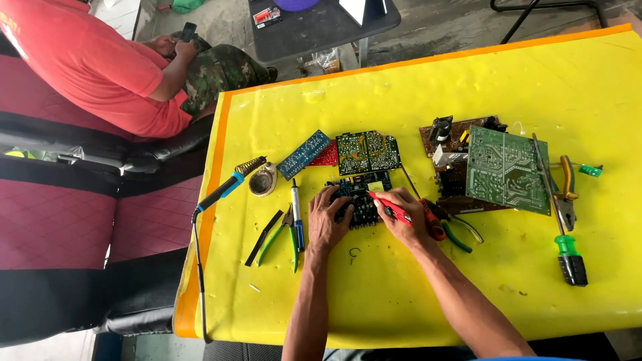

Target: A person is repairing a circuit board using pliers and other tools on a workbench.

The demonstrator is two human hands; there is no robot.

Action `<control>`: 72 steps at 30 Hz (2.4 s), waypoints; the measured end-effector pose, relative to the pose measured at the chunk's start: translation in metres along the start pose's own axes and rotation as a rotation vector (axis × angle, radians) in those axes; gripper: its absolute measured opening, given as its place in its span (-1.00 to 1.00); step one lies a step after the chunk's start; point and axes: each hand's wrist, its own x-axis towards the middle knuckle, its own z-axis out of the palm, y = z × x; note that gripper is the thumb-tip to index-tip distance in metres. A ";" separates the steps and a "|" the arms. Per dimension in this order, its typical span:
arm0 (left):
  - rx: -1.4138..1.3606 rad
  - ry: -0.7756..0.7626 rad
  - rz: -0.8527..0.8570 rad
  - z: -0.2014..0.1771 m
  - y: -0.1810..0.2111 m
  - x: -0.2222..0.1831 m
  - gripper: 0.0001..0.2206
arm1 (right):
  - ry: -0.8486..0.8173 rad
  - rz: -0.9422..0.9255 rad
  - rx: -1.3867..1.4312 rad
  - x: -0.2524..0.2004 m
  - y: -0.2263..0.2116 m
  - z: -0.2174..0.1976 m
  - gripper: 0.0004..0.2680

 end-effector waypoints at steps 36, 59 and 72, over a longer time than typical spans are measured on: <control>-0.031 0.001 -0.011 -0.001 0.002 0.001 -0.82 | -0.024 0.013 -0.021 0.000 0.001 -0.003 -0.89; -0.025 -0.015 -0.013 -0.003 0.005 0.001 -0.81 | -0.048 0.020 -0.020 0.000 0.002 -0.003 -0.89; -0.008 0.004 -0.008 -0.001 0.002 0.000 -0.81 | 0.006 0.003 -0.024 0.004 0.001 -0.006 -0.90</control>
